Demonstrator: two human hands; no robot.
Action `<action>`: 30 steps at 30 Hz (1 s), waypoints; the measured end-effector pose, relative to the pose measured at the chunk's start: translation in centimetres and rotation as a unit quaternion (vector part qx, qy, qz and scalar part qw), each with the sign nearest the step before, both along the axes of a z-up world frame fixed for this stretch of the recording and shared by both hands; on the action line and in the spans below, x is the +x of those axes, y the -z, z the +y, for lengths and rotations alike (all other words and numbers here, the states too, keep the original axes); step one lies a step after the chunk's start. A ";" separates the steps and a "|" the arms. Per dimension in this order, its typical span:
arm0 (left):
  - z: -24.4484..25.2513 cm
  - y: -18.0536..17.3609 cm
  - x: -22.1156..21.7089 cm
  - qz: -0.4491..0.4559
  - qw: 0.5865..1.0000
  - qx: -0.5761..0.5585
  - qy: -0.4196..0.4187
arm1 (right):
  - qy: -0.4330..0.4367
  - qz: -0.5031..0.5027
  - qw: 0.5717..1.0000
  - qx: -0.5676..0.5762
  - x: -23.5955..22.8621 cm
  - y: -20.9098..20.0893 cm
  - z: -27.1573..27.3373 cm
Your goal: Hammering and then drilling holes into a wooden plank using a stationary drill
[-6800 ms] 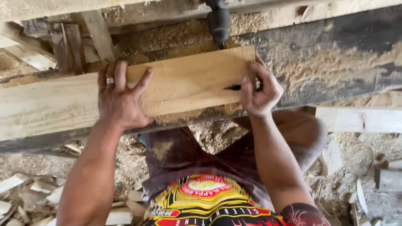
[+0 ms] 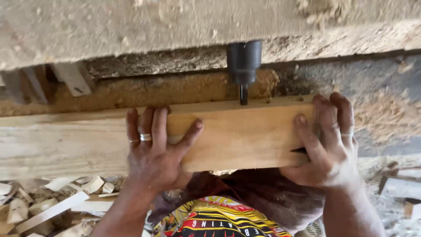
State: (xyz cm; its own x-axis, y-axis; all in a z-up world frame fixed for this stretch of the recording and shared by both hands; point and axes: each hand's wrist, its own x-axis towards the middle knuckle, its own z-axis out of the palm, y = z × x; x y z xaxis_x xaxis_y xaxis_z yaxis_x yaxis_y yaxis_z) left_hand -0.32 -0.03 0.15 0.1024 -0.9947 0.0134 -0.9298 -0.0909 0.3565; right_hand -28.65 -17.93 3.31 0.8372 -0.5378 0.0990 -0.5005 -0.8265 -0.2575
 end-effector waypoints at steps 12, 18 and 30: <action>2.8 1.3 -0.8 -0.003 0.999 0.037 0.012 | -0.008 -0.010 1.000 -0.002 -3.6 2.5 2.4; -0.1 0.0 0.3 -0.028 0.999 -0.002 0.015 | -0.008 0.003 1.000 0.007 0.1 -0.3 -0.5; -1.3 -0.6 0.9 -0.014 1.000 -0.004 0.012 | -0.018 -0.001 1.000 0.001 1.0 -0.4 -1.4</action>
State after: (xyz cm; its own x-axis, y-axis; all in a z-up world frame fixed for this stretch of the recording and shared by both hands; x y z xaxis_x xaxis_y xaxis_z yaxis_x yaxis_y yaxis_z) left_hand 0.54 -1.34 0.77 0.0773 -0.9967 0.0237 -0.9413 -0.0652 0.3314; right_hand -27.69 -19.29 3.73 0.8561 -0.5072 0.0992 -0.4696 -0.8436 -0.2604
